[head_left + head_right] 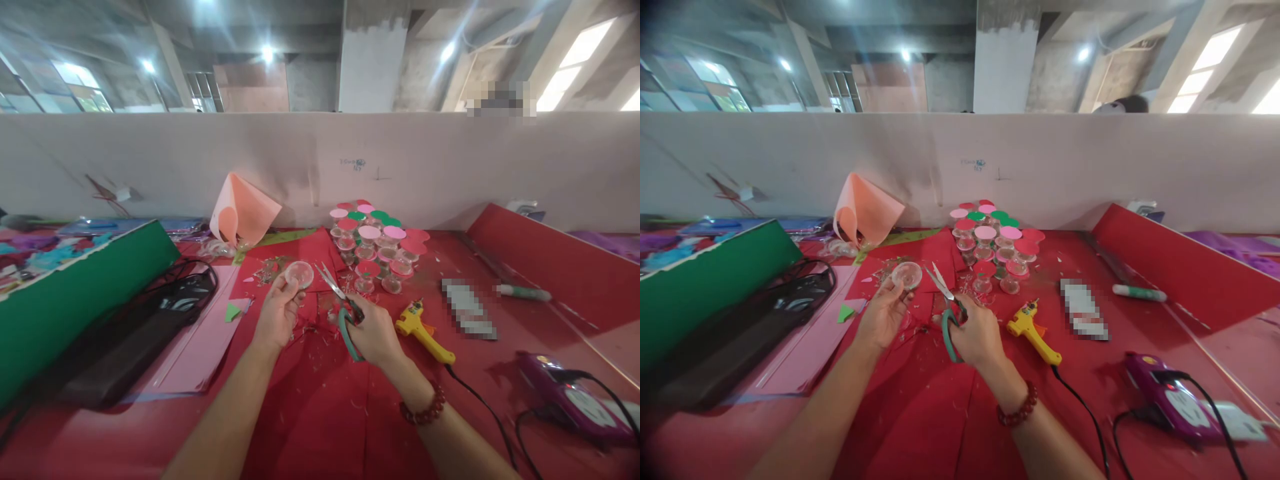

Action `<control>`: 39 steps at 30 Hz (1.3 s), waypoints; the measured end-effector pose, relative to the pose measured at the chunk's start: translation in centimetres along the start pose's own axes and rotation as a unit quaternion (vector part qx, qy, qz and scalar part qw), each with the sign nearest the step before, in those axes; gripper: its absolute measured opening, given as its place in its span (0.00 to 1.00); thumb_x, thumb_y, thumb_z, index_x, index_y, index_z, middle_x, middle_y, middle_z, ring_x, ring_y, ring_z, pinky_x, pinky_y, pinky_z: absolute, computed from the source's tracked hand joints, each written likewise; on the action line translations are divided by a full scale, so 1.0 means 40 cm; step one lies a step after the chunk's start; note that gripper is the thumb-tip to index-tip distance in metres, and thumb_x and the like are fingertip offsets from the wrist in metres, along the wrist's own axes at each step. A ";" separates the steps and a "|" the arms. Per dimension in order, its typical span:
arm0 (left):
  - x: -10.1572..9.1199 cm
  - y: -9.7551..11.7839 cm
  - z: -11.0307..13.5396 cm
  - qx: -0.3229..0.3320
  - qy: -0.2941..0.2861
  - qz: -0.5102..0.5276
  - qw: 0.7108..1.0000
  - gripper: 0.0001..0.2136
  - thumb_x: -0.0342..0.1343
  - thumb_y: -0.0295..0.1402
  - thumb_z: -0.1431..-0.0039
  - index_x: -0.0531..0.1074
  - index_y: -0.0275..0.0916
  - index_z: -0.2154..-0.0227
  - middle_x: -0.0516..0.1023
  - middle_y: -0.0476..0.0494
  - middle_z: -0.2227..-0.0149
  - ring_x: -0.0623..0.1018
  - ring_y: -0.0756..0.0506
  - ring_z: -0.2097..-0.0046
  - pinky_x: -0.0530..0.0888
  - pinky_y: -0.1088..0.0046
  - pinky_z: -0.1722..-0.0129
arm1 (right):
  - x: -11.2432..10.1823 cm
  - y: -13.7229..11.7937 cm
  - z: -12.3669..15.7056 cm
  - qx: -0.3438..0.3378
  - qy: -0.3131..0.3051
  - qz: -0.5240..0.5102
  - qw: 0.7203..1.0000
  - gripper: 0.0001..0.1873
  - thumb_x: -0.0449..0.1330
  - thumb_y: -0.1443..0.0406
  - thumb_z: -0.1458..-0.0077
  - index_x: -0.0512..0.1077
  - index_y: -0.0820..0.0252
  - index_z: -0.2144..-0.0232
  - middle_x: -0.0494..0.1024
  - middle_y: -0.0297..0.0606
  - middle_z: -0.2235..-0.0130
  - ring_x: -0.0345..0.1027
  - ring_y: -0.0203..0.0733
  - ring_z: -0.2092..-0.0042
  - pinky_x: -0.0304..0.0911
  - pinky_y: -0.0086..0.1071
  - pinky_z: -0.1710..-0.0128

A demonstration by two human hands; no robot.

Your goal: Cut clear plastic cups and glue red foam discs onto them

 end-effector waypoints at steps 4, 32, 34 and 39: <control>0.000 0.002 0.007 0.016 -0.024 -0.050 0.998 0.15 0.66 0.34 0.54 0.76 0.41 0.61 0.77 0.47 0.57 0.74 0.53 0.65 0.69 0.79 0.67 | 0.000 0.012 -0.008 0.007 -0.003 -0.038 0.999 0.13 0.58 0.57 0.49 0.75 0.57 0.63 0.71 0.29 0.78 0.62 0.35 0.76 0.53 0.26 0.75; -0.521 0.392 -0.159 0.060 0.264 -0.747 0.607 0.16 0.54 0.30 0.47 0.76 0.37 0.55 0.74 0.31 0.48 0.75 0.34 0.53 0.69 0.57 0.55 | -0.038 -0.015 0.009 -0.023 -0.033 0.301 0.953 0.16 0.53 0.58 0.40 0.76 0.52 0.56 0.78 0.44 0.59 0.74 0.48 0.63 0.62 0.33 0.71; -0.522 0.384 -0.177 0.059 0.255 -0.746 0.612 0.15 0.58 0.34 0.50 0.77 0.37 0.59 0.76 0.30 0.52 0.75 0.32 0.53 0.69 0.56 0.55 | -0.034 -0.021 0.018 -0.038 -0.023 0.293 0.955 0.15 0.53 0.59 0.40 0.77 0.53 0.57 0.78 0.43 0.59 0.74 0.47 0.63 0.63 0.33 0.70; -0.516 0.374 -0.180 0.085 0.248 -0.725 0.638 0.09 0.61 0.34 0.53 0.76 0.35 0.68 0.74 0.42 0.68 0.75 0.36 0.57 0.68 0.55 0.54 | -0.030 -0.031 0.052 -0.069 -0.012 0.256 0.964 0.15 0.53 0.60 0.40 0.76 0.53 0.57 0.79 0.41 0.58 0.75 0.46 0.63 0.65 0.34 0.68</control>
Point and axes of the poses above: each hand's wrist, its own z-axis away from the middle knuckle, its own x-axis out of the palm, y = z × x, the point moved 2 cm from there along -z, towards the middle knuckle
